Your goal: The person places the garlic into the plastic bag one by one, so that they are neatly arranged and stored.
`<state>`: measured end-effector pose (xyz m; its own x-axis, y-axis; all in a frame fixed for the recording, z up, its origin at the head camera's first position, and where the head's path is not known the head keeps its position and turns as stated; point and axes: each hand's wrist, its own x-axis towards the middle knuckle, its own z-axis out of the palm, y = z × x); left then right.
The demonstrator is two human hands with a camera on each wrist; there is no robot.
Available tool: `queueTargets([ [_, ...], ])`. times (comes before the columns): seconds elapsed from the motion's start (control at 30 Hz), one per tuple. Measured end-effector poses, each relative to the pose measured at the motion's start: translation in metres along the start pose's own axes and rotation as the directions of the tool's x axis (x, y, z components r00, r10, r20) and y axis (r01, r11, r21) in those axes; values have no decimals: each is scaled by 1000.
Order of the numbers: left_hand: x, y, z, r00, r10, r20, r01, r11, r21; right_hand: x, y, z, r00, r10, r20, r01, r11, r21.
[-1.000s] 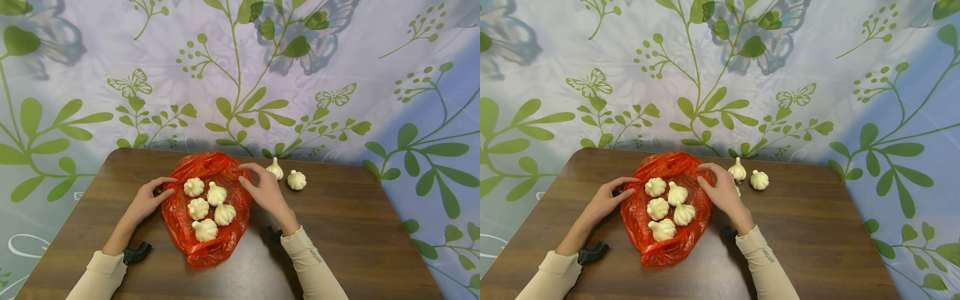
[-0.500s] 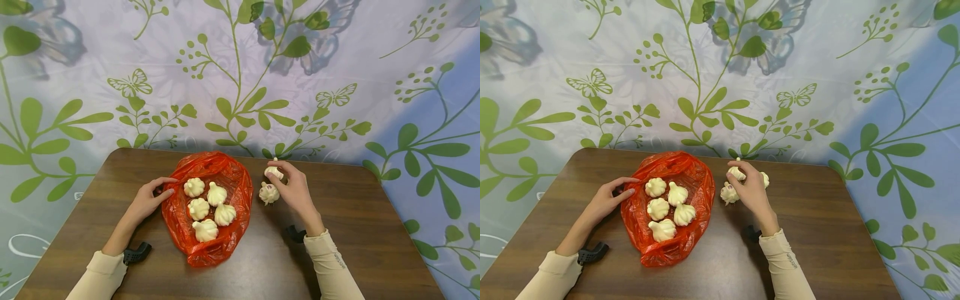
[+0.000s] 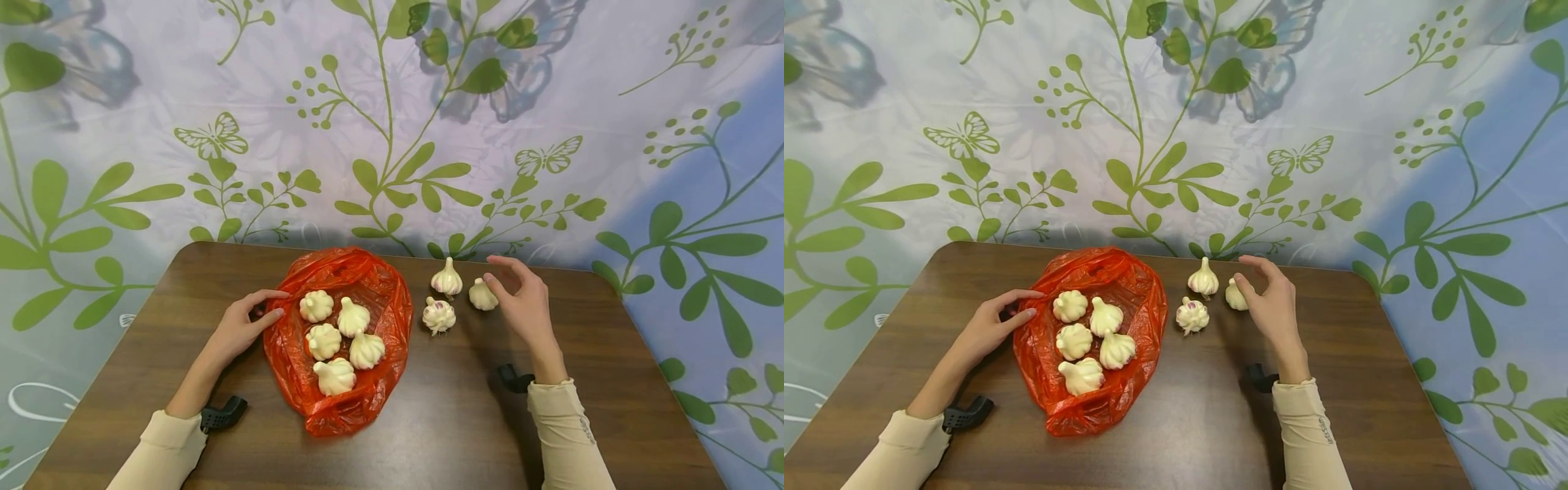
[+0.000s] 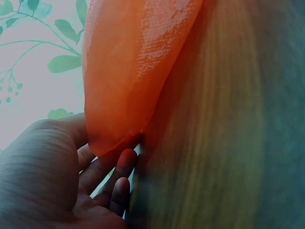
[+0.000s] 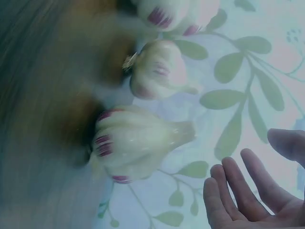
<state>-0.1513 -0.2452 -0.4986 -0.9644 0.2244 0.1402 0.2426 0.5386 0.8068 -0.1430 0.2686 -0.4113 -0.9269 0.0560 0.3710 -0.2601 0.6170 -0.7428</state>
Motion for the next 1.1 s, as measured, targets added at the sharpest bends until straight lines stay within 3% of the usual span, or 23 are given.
queueTargets([
  [0.27,0,-1,0,1000,-3,-1,3,1000,4,1,15,-1,992,102,73,-98,994,-54],
  [0.53,1,-1,0,1000,-7,1,7,1000,4,2,26,-4,973,165,159,-144,980,-136],
  [0.73,1,-1,-1,1000,-16,3,16,1000,10,4,32,-2,955,163,249,-110,971,-213],
  [1.1,1,0,-2,1000,-18,7,18,1000,2,4,41,5,955,142,259,-75,965,-253],
])
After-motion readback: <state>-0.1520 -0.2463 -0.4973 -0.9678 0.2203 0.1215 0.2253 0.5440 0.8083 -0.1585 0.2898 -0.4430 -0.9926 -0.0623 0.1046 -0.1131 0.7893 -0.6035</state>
